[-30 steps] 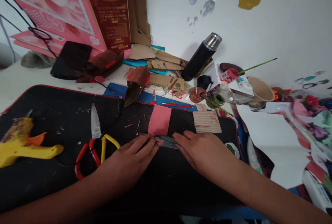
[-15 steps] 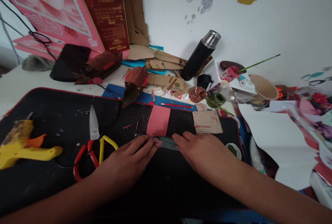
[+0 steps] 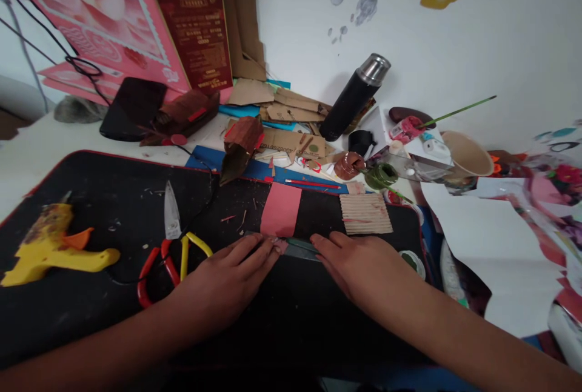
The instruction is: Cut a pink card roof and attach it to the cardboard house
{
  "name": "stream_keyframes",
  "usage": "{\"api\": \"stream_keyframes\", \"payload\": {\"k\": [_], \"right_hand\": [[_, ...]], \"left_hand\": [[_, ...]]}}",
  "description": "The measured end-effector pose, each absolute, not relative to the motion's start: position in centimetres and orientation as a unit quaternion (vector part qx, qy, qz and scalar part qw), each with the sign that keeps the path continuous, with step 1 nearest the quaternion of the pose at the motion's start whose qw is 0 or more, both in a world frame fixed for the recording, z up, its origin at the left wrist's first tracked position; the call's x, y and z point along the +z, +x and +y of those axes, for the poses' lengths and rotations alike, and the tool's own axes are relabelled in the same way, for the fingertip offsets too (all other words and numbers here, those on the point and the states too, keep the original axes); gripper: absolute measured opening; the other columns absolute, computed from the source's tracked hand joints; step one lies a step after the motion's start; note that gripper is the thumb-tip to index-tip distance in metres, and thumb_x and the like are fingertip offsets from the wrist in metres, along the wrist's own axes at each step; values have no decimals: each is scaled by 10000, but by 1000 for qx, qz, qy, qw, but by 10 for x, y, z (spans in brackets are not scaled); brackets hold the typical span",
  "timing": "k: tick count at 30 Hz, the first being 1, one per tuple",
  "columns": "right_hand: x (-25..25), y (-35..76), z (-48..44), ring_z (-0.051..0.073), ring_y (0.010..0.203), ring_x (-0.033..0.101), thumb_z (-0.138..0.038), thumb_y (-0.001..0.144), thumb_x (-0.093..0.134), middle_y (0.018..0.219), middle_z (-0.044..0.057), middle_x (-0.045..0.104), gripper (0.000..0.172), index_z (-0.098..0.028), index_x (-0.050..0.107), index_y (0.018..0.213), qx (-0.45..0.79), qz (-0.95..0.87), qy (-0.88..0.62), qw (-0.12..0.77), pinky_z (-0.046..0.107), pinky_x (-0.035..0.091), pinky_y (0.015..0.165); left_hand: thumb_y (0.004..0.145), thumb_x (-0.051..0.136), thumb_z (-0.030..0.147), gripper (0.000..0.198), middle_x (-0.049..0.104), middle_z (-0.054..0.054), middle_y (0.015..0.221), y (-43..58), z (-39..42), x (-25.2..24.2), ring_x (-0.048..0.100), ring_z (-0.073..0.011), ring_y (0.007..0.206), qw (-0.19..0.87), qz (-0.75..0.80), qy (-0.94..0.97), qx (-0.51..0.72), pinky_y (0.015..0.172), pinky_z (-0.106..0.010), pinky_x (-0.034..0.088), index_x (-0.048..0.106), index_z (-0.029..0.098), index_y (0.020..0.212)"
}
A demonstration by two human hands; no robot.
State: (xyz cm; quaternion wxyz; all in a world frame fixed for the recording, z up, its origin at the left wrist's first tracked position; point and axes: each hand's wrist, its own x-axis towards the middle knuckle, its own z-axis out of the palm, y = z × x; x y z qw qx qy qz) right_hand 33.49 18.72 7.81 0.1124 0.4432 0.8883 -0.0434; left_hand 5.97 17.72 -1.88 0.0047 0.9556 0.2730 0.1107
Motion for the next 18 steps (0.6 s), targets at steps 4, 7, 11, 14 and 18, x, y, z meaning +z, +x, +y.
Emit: {"api": "stream_keyframes", "payload": {"k": [4, 7, 11, 14, 18], "right_hand": [[81, 334, 187, 194, 601, 708, -108, 941, 643, 903, 58, 781, 344, -164, 721, 1272, -52, 887, 445, 110, 319, 268, 501], [83, 336, 186, 198, 602, 706, -150, 982, 616, 891, 58, 779, 282, -169, 731, 1238, -56, 883, 453, 108, 318, 263, 501], [86, 340, 183, 201, 599, 703, -167, 997, 586, 878, 51, 773, 287, -170, 731, 1244, -50, 884, 456, 90, 323, 286, 504], [90, 339, 181, 204, 639, 721, -188, 1017, 562, 924, 59, 783, 325, -162, 709, 1306, -52, 889, 450, 66, 324, 344, 523], [91, 333, 182, 198, 661, 728, -191, 1034, 565, 940, 60, 787, 329, -167, 698, 1334, -51, 885, 457, 77, 319, 368, 537]], "left_hand": [[903, 521, 83, 622, 615, -108, 1544, 60, 177, -19, 565, -311, 1352, 2, 271, 957, 107, 1068, -417, 551, 557, 119, 1523], [903, 508, 78, 609, 613, -101, 1549, 60, 177, -20, 570, -303, 1349, 2, 270, 957, 107, 1069, -413, 553, 574, 124, 1507], [891, 521, 82, 600, 617, -115, 1537, 60, 178, -23, 573, -311, 1344, 6, 263, 958, 116, 1058, -421, 556, 587, 111, 1487], [885, 540, 80, 614, 638, -122, 1501, 60, 178, -24, 576, -313, 1334, -1, 268, 955, 127, 1060, -421, 549, 578, 106, 1497], [908, 562, 116, 587, 662, -122, 1464, 60, 177, -25, 592, -309, 1308, -9, 267, 954, 135, 1050, -411, 552, 583, 105, 1495]]}}
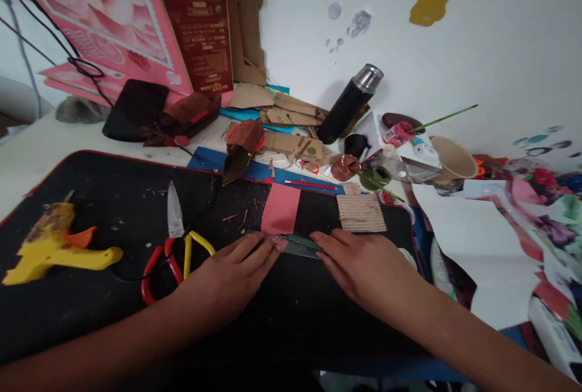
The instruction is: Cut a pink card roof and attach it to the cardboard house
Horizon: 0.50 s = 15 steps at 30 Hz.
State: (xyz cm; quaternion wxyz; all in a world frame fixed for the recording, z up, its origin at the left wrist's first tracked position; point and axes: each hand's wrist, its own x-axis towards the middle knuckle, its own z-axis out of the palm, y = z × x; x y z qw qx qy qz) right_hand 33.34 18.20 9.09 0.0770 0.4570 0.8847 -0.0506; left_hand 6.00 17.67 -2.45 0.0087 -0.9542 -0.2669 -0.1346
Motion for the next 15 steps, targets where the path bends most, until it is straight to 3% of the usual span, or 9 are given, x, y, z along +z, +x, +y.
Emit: {"api": "stream_keyframes", "payload": {"k": [15], "right_hand": [[81, 325, 195, 206, 623, 713, -195, 1041, 571, 937, 61, 783, 270, -163, 720, 1265, -77, 884, 449, 102, 328, 284, 519]], "left_hand": [[880, 541, 107, 628, 669, -128, 1461, 60, 178, -23, 589, -330, 1314, -2, -265, -953, -144, 1037, -431, 553, 562, 72, 1507]]}}
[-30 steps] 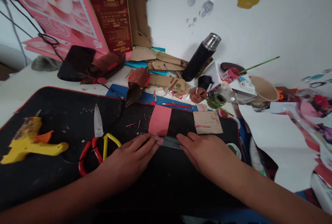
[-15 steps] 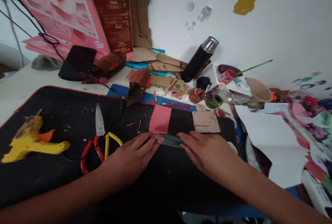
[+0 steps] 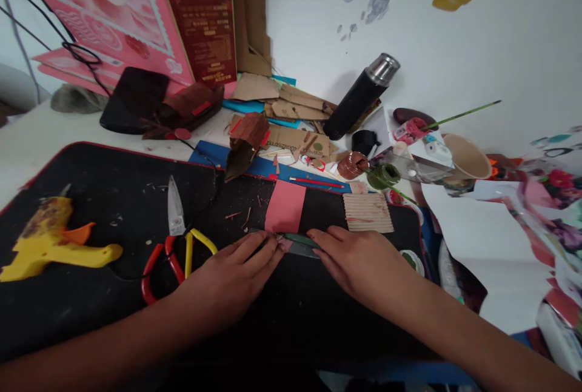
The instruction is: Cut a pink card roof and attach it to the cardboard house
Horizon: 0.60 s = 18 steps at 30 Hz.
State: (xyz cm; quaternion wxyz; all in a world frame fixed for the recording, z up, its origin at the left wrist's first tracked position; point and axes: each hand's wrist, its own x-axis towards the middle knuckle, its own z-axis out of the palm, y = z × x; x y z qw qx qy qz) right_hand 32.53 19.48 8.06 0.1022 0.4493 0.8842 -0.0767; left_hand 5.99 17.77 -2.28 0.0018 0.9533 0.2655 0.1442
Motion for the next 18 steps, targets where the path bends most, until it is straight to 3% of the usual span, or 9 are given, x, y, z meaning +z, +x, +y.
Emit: {"api": "stream_keyframes", "payload": {"k": [7, 18], "right_hand": [[80, 328, 194, 197, 638, 714, -183, 1029, 583, 941, 60, 782, 262, -169, 715, 1254, -74, 886, 446, 106, 323, 301, 523], [91, 314, 200, 208, 625, 705, -113, 966, 662, 900, 55, 753, 300, -180, 699, 1257, -61, 877, 439, 185, 338, 207, 505]], "left_hand": [[901, 538, 127, 613, 661, -122, 1482, 59, 177, -24, 589, -320, 1316, 3, 272, 952, 138, 1039, -421, 550, 563, 84, 1512], [893, 526, 98, 599, 684, -129, 1423, 59, 178, -21, 597, -311, 1296, 4, 266, 954, 141, 1030, -413, 558, 579, 85, 1489]]}}
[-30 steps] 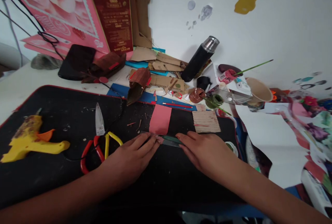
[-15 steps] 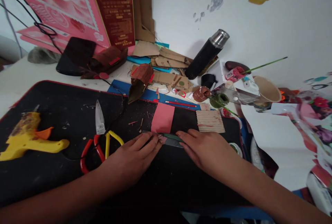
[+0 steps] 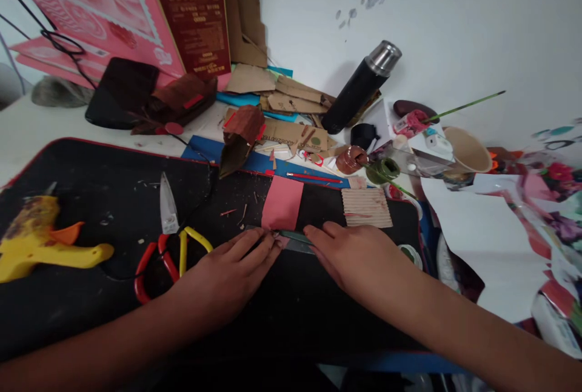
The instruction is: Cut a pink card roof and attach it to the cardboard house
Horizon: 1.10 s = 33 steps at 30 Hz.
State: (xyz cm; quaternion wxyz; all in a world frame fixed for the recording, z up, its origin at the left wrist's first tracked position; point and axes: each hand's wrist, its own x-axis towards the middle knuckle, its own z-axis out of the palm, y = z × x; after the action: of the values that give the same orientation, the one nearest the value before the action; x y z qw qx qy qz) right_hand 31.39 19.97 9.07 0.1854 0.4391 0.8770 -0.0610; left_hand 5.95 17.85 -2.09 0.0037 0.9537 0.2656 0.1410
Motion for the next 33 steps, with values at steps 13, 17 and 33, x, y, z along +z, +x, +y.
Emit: {"api": "stream_keyframes", "payload": {"k": [13, 17, 33], "right_hand": [[96, 323, 201, 189, 629, 693, -60, 948, 627, 919, 54, 763, 341, -189, 684, 1259, -62, 873, 433, 214, 321, 279, 499], [95, 328, 199, 183, 617, 689, -67, 959, 632, 888, 41, 754, 274, -191, 697, 1195, -62, 874, 439, 200, 320, 301, 500], [97, 331, 202, 202, 653, 726, -76, 953, 654, 913, 41, 760, 262, -192, 700, 1183, -95, 866, 449, 198, 312, 345, 514]], "left_hand": [[917, 494, 96, 618, 642, -120, 1507, 59, 178, -20, 578, -314, 1338, 12, 271, 955, 118, 1040, -426, 577, 544, 95, 1533], [898, 497, 65, 638, 641, -119, 1511, 59, 178, -18, 572, -319, 1343, 16, 272, 955, 117, 1043, -428, 574, 539, 86, 1534], [913, 481, 69, 639, 623, -118, 1533, 57, 177, -21, 559, -324, 1357, 22, 274, 955, 114, 1042, -431, 569, 533, 98, 1550]]}}
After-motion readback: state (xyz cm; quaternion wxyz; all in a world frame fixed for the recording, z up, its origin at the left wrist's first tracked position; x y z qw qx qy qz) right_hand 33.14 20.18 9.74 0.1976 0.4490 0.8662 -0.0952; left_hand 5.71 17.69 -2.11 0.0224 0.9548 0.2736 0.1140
